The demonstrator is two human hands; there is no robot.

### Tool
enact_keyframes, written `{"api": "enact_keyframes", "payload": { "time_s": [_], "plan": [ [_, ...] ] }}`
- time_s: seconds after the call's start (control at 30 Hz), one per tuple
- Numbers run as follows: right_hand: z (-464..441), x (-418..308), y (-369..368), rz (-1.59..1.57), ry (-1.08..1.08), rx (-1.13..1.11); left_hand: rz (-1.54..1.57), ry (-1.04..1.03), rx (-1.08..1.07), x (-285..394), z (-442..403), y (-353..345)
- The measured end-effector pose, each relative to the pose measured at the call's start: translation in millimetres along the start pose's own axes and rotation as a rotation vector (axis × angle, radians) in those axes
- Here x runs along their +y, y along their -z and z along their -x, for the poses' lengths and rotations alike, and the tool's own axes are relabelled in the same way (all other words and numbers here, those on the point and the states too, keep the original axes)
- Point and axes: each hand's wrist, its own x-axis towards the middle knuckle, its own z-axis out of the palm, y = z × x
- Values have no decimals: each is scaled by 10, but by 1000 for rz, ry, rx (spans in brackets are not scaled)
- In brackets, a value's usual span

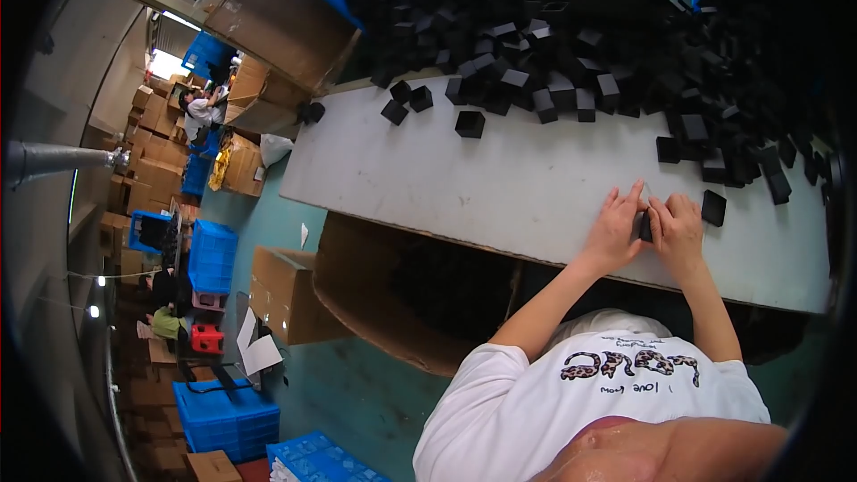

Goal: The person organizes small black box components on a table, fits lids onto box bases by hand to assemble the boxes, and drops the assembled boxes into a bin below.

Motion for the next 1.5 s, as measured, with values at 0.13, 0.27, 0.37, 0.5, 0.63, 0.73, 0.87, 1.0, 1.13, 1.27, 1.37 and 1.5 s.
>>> {"api": "enact_keyframes", "payload": {
  "time_s": [0.13, 0.27, 0.37, 0.5, 0.63, 0.73, 0.87, 1.0, 1.13, 1.27, 1.37, 1.5],
  "plan": [
    [-167, 39, -290, 209, 67, 73, 30, 22, -11, -46, 27, 63],
    [-195, 138, -487, 346, 224, 136, 12, 63, -16, -82, 67, 108],
    [-145, -26, -594, 425, 262, 155, -11, 51, 0, -112, 60, 116],
    [-127, -294, -705, 671, 424, 198, -40, 35, 23, -170, 15, 134],
    [-20, -197, -811, 734, 413, 276, -41, 36, -11, -197, 22, 171],
    [38, -123, -929, 739, 378, 309, -82, 16, -50, -112, 30, 222],
    [108, -129, -1025, 821, 403, 370, -168, -78, -64, -119, 126, 186],
    [199, -61, -1032, 794, 418, 334, -280, -145, -112, -70, 218, 160],
    [-26, -236, -639, 334, 362, 305, -325, -66, -91, -73, 384, 410],
    [-969, -274, -222, 396, 500, 377, -289, -65, 99, 127, 210, 729],
    [-1737, -142, -292, 564, 447, 135, -390, -3, 238, 76, -137, 610],
    [-2076, -140, -408, 881, 225, 95, -646, 125, 316, 35, -531, 299]
  ]
}}
